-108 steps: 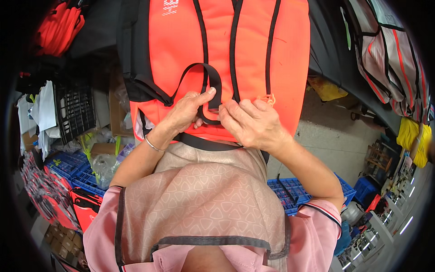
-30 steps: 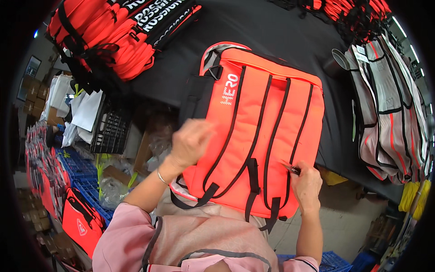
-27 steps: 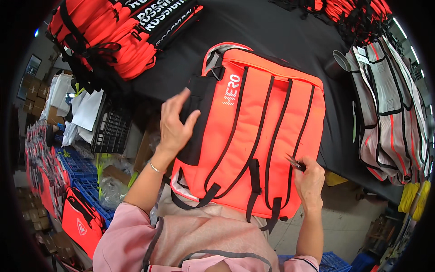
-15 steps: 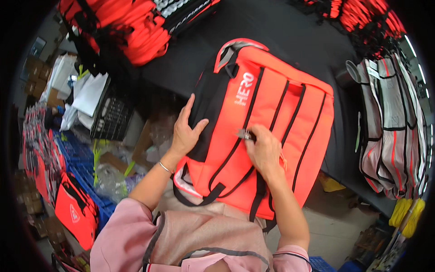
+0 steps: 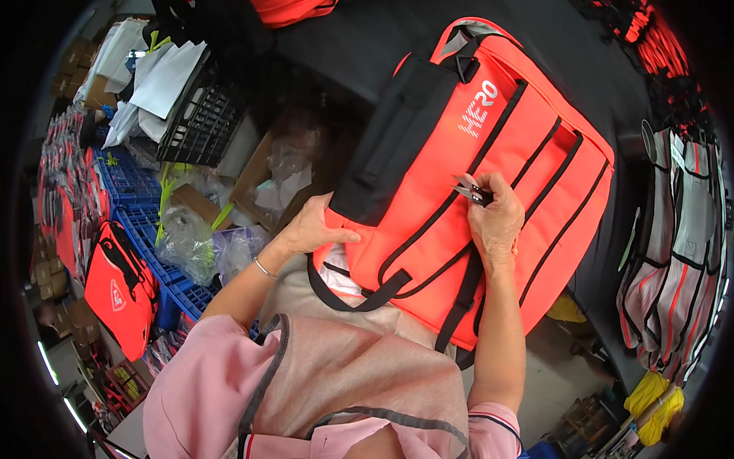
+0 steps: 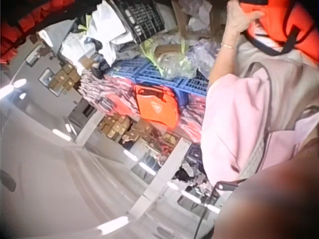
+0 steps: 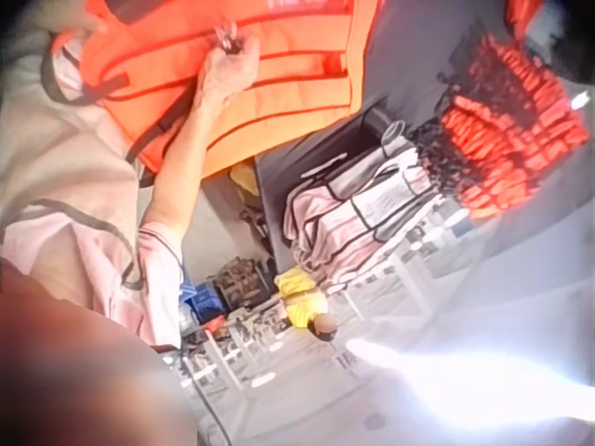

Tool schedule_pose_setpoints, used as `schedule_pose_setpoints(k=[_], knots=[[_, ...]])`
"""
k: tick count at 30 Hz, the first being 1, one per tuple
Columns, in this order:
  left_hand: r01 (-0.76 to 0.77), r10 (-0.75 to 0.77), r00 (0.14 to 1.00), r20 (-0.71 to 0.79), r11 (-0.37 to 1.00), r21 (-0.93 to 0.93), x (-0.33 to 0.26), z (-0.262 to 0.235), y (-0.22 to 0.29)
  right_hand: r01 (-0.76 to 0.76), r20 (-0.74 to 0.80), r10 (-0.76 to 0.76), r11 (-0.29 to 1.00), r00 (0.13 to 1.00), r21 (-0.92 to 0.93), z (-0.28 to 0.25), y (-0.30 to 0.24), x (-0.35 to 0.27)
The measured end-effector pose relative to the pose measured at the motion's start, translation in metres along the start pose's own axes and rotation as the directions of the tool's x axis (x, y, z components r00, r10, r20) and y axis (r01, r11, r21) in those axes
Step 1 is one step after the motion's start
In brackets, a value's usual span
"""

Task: Checking the quality and details of newly manufactured backpacks and bags.

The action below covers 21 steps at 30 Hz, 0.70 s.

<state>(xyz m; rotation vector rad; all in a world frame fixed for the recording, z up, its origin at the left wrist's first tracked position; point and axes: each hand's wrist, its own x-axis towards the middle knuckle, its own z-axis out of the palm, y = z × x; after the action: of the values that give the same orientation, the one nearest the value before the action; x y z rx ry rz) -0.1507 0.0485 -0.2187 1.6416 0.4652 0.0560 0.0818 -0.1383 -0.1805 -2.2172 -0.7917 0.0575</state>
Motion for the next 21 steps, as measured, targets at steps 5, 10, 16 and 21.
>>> schedule_pose_setpoints(k=[5,10,16,21], knots=[[-0.022,0.031,0.998,-0.06,0.99,0.142,0.0,0.0,0.012,-0.081,0.051,0.079,0.996,0.996,0.045,-0.007,-0.006,0.005],[0.035,-0.023,0.996,-0.088,0.991,0.13,0.008,-0.023,0.03,-0.393,0.302,0.261,0.715,0.917,0.578,-0.061,-0.027,0.022],[0.141,-0.132,0.987,-0.094,0.986,0.092,0.01,-0.071,0.011,-0.27,-0.149,0.477,0.698,0.866,0.663,-0.177,0.034,0.035],[0.114,-0.111,0.99,-0.083,0.993,0.038,0.024,-0.061,0.006,-0.409,-0.532,0.428,0.898,0.731,0.162,-0.178,0.183,0.035]])
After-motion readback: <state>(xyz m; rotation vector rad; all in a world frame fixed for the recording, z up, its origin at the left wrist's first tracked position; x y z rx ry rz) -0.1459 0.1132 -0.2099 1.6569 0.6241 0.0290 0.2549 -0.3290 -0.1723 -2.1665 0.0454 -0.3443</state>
